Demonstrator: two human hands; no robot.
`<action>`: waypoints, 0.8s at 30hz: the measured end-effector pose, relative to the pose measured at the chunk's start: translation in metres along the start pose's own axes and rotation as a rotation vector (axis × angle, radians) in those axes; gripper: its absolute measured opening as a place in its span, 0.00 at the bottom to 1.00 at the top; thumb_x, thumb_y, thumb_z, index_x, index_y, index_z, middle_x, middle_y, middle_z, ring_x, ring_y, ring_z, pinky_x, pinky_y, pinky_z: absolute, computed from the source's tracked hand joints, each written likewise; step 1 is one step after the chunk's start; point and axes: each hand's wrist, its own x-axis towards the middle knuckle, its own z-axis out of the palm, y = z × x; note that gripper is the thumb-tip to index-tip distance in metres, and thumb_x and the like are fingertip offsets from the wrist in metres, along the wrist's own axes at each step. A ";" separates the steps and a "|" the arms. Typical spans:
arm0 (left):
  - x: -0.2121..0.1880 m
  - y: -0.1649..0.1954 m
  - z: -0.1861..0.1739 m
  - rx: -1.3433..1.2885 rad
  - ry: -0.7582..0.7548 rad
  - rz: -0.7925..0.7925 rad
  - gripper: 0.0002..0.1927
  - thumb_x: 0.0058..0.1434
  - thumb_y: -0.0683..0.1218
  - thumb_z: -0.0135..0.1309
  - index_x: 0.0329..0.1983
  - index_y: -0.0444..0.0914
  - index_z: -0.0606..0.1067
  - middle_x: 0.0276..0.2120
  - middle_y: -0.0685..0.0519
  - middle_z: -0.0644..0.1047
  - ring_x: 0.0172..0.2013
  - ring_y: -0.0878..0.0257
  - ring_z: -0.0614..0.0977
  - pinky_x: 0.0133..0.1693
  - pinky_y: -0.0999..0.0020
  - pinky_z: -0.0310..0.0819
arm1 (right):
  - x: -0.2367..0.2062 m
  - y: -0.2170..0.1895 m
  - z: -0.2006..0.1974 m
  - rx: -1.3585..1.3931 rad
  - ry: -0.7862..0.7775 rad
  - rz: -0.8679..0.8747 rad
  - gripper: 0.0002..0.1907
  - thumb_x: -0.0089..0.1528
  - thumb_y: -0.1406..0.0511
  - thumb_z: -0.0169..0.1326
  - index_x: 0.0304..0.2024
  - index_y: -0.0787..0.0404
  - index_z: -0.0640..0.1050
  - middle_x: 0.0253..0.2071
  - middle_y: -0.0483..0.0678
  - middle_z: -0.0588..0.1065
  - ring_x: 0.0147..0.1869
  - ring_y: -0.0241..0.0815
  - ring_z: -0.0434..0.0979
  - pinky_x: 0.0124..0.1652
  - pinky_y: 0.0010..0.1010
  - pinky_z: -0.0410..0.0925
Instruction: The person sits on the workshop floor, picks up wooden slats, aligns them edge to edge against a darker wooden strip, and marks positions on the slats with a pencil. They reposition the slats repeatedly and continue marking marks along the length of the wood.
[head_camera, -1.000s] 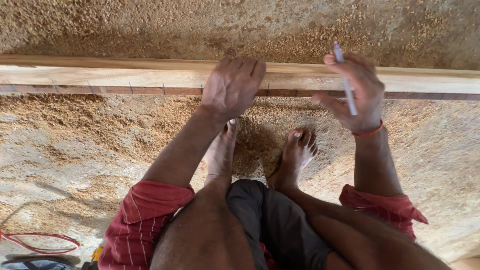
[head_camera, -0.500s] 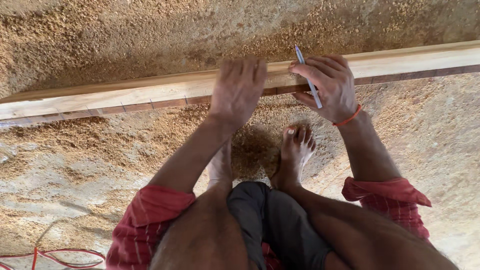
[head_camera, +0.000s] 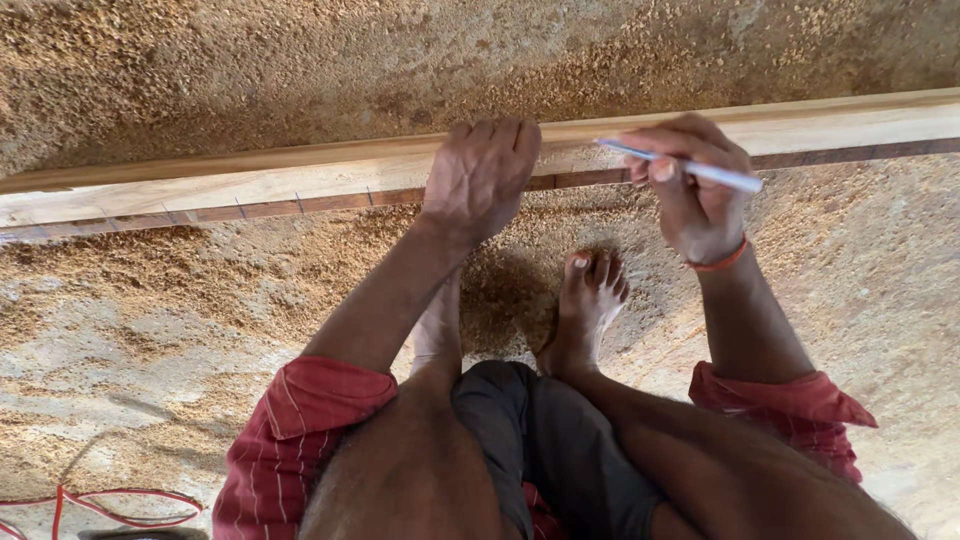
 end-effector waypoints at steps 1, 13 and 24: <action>0.000 0.000 0.001 -0.001 0.008 -0.002 0.05 0.64 0.37 0.51 0.41 0.35 0.77 0.30 0.47 0.81 0.21 0.66 0.77 0.21 0.69 0.70 | 0.000 0.001 0.001 0.067 -0.039 0.008 0.12 0.74 0.68 0.49 0.56 0.64 0.79 0.46 0.53 0.79 0.36 0.37 0.81 0.32 0.23 0.77; -0.001 -0.001 0.001 0.002 0.051 0.006 0.08 0.63 0.38 0.52 0.43 0.33 0.78 0.32 0.45 0.83 0.21 0.65 0.78 0.21 0.69 0.71 | 0.025 -0.014 0.007 -0.234 -0.258 -0.074 0.10 0.61 0.75 0.67 0.44 0.64 0.82 0.39 0.52 0.81 0.40 0.43 0.84 0.35 0.27 0.76; -0.002 -0.002 0.002 -0.019 0.083 0.016 0.12 0.63 0.35 0.50 0.48 0.30 0.78 0.37 0.41 0.84 0.24 0.63 0.82 0.21 0.69 0.72 | 0.028 -0.014 0.010 -0.315 -0.272 -0.185 0.13 0.60 0.77 0.67 0.45 0.62 0.82 0.39 0.51 0.81 0.41 0.42 0.84 0.36 0.27 0.77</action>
